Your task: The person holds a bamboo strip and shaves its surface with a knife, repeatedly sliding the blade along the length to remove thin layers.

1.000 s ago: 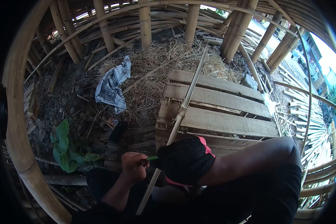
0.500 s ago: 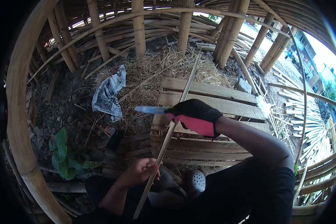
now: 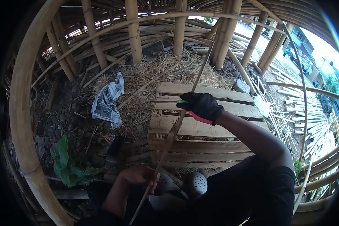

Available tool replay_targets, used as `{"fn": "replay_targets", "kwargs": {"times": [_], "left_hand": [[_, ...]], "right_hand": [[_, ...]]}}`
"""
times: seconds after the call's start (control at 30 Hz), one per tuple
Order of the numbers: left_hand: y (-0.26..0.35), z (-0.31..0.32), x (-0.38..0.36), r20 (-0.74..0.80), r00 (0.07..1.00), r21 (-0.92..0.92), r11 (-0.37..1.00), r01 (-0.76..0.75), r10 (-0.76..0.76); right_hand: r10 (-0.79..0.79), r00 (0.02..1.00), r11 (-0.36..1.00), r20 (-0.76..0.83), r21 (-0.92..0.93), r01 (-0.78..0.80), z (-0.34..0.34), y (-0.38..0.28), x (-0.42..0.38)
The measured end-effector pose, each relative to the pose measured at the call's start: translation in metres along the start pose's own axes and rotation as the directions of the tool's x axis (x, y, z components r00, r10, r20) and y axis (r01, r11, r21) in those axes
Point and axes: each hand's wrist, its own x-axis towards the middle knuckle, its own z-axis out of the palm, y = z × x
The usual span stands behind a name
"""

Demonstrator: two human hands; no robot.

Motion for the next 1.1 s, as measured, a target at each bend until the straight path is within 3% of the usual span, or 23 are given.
{"fn": "replay_targets", "kwargs": {"times": [0.07, 0.2, 0.27, 0.3, 0.37, 0.4, 0.43, 0.47, 0.6, 0.67, 0.7, 0.77, 0.8, 0.83, 0.87, 0.9, 0.97, 1.0, 1.07, 1.1], "left_hand": [[-0.002, 0.000, -0.001, 0.004, 0.998, -0.006, 0.998, 0.068, -0.068], [0.013, -0.006, -0.014, 0.083, 0.988, 0.032, 0.991, 0.129, -0.131], [0.012, -0.008, -0.024, -0.063, 0.978, 0.016, 0.980, 0.199, -0.198], [0.015, -0.007, -0.024, -0.063, 0.978, 0.015, 0.980, 0.200, -0.198], [0.025, 0.000, -0.023, -0.164, 0.980, -0.162, 0.983, 0.085, -0.111], [0.029, 0.006, -0.020, -0.162, 0.980, -0.162, 0.983, 0.086, -0.112], [0.032, 0.013, -0.016, -0.104, 0.992, -0.161, 0.985, 0.059, -0.076], [0.035, 0.019, -0.014, -0.047, 0.998, -0.160, 0.987, 0.030, -0.038], [0.042, 0.027, -0.015, -0.080, 0.994, -0.206, 0.977, 0.055, -0.073], [0.045, 0.023, -0.018, 0.011, 0.999, -0.112, 0.993, 0.042, -0.041], [0.042, 0.020, -0.019, 0.010, 0.999, -0.111, 0.993, 0.041, -0.040], [0.028, 0.011, -0.018, -0.110, 0.978, -0.143, 0.977, 0.158, -0.175], [0.024, 0.009, -0.016, -0.112, 0.979, -0.140, 0.978, 0.155, -0.171], [0.021, 0.009, -0.013, -0.307, 0.945, -0.147, 0.987, 0.072, -0.115], [0.019, 0.009, -0.011, -0.488, 0.871, -0.137, 0.991, -0.009, -0.060], [0.019, 0.010, -0.008, -0.487, 0.871, -0.133, 0.991, -0.008, -0.058], [0.019, 0.012, -0.002, -0.679, 0.732, -0.107, 0.978, -0.180, 0.061], [0.018, 0.015, 0.002, -0.680, 0.730, -0.103, 0.978, -0.181, 0.064], [0.017, 0.025, 0.013, -0.796, 0.569, 0.016, 0.946, -0.323, 0.208], [0.016, 0.032, 0.020, -0.796, 0.568, 0.017, 0.946, -0.323, 0.208]], "right_hand": [[0.123, 0.984, 0.992, 0.132, 0.021, -0.127, 0.011, 0.009, -0.006], [0.089, 0.994, 0.996, 0.064, 0.020, -0.090, -0.006, -0.024, -0.001], [0.063, 0.997, 0.993, -0.047, -0.092, -0.068, -0.014, -0.040, 0.003], [0.064, 0.997, 0.994, -0.047, -0.091, -0.068, -0.019, -0.044, 0.005], [0.057, 0.987, 0.985, -0.153, -0.152, -0.080, -0.030, -0.050, 0.010], [0.059, 0.987, 0.985, -0.152, -0.152, -0.082, -0.039, -0.054, 0.016], [0.336, 0.941, 0.942, -0.033, -0.006, -0.337, -0.052, -0.060, 0.024], [0.567, 0.815, 0.809, 0.121, 0.104, -0.578, -0.059, -0.063, 0.029], [0.560, 0.828, 0.816, 0.028, 0.159, -0.556, -0.047, -0.057, 0.025], [0.631, 0.753, 0.730, 0.188, 0.186, -0.658, -0.043, -0.058, 0.025], [0.629, 0.754, 0.731, 0.188, 0.186, -0.657, -0.036, -0.059, 0.021], [0.279, 0.950, 0.947, 0.143, 0.120, -0.297, -0.015, -0.063, 0.008], [0.214, 0.962, 0.959, 0.170, 0.149, -0.240, -0.007, -0.066, 0.002], [0.283, 0.915, 0.917, 0.286, 0.198, -0.345, -0.004, -0.074, 0.003], [0.260, 0.919, 0.911, 0.297, 0.241, -0.335, 0.005, -0.077, -0.002], [0.236, 0.923, 0.903, 0.304, 0.283, -0.324, 0.015, -0.081, -0.006], [0.169, 0.930, 0.914, 0.327, 0.300, -0.272, 0.003, -0.104, -0.003], [0.098, 0.930, 0.923, 0.354, 0.317, -0.218, -0.001, -0.113, -0.003], [0.044, 0.948, 0.906, 0.316, 0.386, -0.171, 0.008, -0.122, -0.011], [-0.004, 0.961, 0.883, 0.278, 0.452, -0.127, 0.011, -0.124, -0.012]]}}
